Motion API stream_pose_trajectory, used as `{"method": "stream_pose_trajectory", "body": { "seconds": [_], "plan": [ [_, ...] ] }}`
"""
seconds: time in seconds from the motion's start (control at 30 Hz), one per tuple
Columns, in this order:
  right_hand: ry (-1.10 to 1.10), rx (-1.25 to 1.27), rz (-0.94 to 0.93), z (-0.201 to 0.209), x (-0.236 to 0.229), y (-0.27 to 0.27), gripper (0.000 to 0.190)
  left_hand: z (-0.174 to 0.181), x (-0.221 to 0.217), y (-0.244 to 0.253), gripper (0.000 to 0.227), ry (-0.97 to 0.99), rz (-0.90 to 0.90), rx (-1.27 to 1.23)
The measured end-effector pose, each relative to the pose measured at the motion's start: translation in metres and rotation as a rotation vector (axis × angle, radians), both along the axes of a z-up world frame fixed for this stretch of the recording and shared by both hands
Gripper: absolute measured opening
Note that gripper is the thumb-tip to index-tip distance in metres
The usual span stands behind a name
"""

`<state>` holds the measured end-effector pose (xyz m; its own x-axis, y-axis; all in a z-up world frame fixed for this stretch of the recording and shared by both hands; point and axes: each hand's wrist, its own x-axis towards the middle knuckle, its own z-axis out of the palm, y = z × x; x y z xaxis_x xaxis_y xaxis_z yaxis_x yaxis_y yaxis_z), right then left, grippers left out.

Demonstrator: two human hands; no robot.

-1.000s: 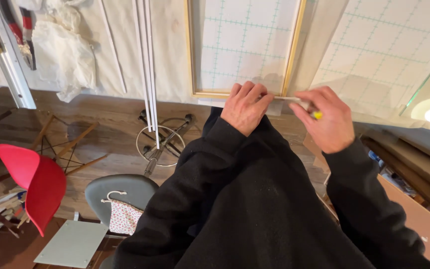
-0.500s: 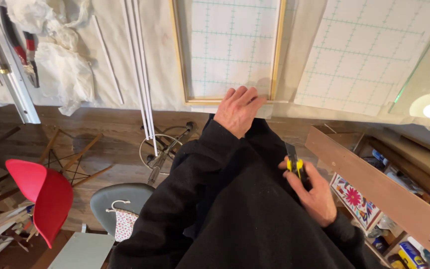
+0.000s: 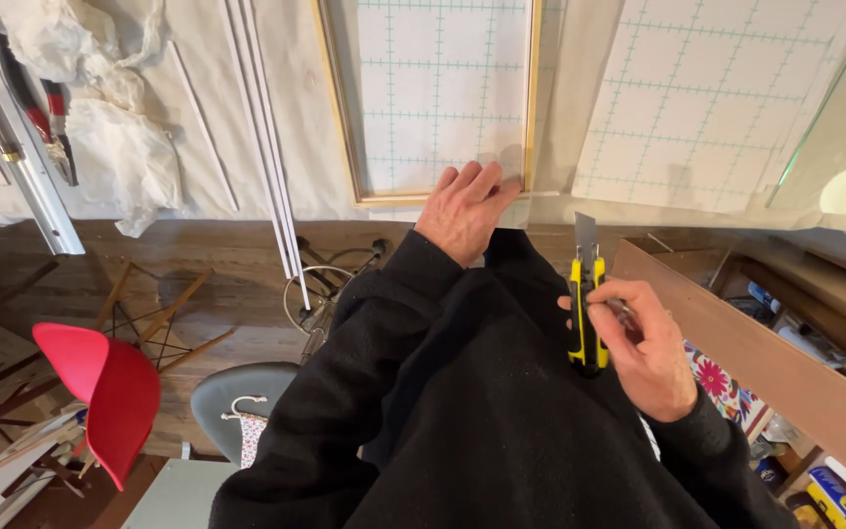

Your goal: The person is measuring and cutting white plastic strips using a utility knife and a measuring tape on a workbench.

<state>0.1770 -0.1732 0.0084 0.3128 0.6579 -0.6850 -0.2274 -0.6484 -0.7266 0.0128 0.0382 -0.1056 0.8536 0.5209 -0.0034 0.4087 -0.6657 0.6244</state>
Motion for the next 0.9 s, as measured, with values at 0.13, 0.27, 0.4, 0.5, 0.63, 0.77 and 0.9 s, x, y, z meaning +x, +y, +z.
{"method": "stream_pose_trajectory", "body": {
  "seconds": [0.13, 0.27, 0.4, 0.5, 0.63, 0.77, 0.9],
  "plan": [
    [0.108, -0.056, 0.031, 0.007, 0.008, 0.01, 0.028, -0.001, -0.001, 0.0, 0.031, 0.008, -0.016, -0.017],
    [0.054, 0.053, 0.147, 0.002, 0.018, 0.002, 0.039, 0.002, -0.002, 0.001, 0.032, -0.005, -0.032, -0.043],
    [0.197, 0.247, 0.114, -0.008, 0.02, -0.002, 0.045, 0.0, -0.002, 0.001, 0.038, 0.027, -0.044, -0.018],
    [0.24, 0.236, 0.028, -0.008, 0.015, 0.007, 0.061, -0.001, -0.002, 0.0, 0.033, 0.025, -0.049, -0.019],
    [-0.424, 0.443, 0.221, -0.02, 0.001, 0.022, 0.065, 0.0, -0.001, 0.002, 0.032, 0.027, -0.048, -0.034],
    [-0.782, 0.441, 0.274, -0.024, -0.029, 0.041, 0.045, 0.001, -0.002, 0.001, 0.03, 0.013, -0.049, -0.038],
    [-0.85, 0.403, 0.342, -0.038, -0.04, 0.049, 0.043, 0.002, -0.002, 0.004, 0.031, 0.01, -0.029, -0.068]
  ]
}}
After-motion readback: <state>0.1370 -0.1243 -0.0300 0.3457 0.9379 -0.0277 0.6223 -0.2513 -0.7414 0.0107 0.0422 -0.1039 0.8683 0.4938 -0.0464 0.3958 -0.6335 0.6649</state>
